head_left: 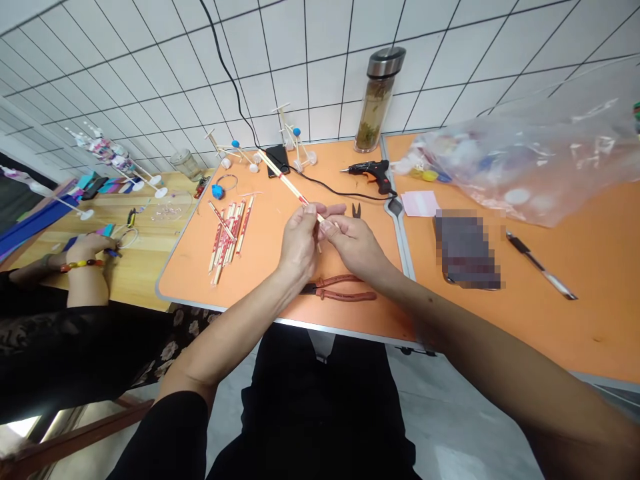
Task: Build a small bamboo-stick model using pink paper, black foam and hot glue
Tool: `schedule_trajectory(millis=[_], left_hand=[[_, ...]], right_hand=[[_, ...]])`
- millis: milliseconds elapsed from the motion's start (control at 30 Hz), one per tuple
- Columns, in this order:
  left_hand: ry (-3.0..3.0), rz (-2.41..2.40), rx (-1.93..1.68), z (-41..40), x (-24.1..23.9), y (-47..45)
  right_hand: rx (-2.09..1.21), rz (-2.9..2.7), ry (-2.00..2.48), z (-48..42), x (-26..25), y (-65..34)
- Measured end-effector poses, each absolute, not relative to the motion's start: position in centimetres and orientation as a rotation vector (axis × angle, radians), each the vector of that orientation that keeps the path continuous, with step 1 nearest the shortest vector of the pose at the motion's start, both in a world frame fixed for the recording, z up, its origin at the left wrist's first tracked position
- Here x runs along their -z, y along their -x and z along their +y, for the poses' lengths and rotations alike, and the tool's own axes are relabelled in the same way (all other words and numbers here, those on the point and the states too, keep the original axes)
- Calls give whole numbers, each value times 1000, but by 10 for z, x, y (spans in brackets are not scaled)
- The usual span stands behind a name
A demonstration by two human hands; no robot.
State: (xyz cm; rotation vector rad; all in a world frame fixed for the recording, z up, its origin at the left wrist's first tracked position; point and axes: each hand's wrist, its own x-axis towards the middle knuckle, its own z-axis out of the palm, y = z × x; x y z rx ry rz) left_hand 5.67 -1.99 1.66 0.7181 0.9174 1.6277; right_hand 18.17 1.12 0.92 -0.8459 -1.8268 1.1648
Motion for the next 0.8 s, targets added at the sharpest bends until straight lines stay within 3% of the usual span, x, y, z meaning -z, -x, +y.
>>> schedule_trajectory(millis=[133,333,533,800], left_hand=[[-783,995,-1556,-20,-26,-41],[-681,1286,-1769,5,-65,46],[-559,1331,-1887,10,-70,90],[-381,1439,-2168,6,-81,159]], right_hand=[[-1201,-1862,846,15,-8,-186],[-1251,-1976,898,24,-8,-190],[-1251,-1932,961,31,-14,-194],[-708,-1907,1463,80,-29,-233]])
